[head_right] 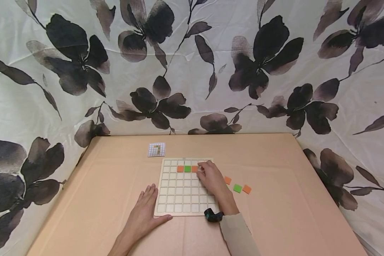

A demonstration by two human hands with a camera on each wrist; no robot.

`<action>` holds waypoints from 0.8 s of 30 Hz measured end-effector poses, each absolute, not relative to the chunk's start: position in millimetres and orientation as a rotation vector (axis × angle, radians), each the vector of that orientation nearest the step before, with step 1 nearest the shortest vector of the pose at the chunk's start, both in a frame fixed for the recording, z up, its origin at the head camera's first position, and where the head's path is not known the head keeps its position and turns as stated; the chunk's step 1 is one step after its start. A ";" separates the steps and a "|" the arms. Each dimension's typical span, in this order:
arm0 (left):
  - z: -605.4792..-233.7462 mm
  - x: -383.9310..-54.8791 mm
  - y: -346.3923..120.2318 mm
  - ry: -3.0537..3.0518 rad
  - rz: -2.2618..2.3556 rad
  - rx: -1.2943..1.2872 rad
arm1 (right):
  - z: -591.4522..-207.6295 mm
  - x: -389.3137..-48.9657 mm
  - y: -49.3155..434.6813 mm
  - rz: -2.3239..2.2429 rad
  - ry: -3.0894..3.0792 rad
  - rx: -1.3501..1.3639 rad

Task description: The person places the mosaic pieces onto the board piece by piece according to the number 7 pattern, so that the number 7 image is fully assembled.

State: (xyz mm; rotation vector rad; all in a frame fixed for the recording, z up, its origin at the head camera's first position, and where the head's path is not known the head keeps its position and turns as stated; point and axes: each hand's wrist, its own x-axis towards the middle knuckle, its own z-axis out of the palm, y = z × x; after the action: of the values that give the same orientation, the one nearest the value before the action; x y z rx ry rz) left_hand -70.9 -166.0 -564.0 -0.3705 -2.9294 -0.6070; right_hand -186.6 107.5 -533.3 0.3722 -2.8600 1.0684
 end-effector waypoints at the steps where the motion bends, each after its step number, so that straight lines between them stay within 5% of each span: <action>1: -563.9 -70.9 -166.0 -2.930 -0.605 -0.371 | -533.2 -186.3 108.1 1.064 -2.863 0.373; 24: -563.5 -71.7 -164.0 -2.904 -0.614 -0.376 | -521.5 -177.0 127.8 1.038 -2.874 0.286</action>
State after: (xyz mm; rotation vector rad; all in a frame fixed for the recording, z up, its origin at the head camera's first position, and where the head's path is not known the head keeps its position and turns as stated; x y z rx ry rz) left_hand -71.7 -164.0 -563.5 -0.3759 -2.9042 -0.6137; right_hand -177.0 127.8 -521.5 0.2856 -2.8743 1.0379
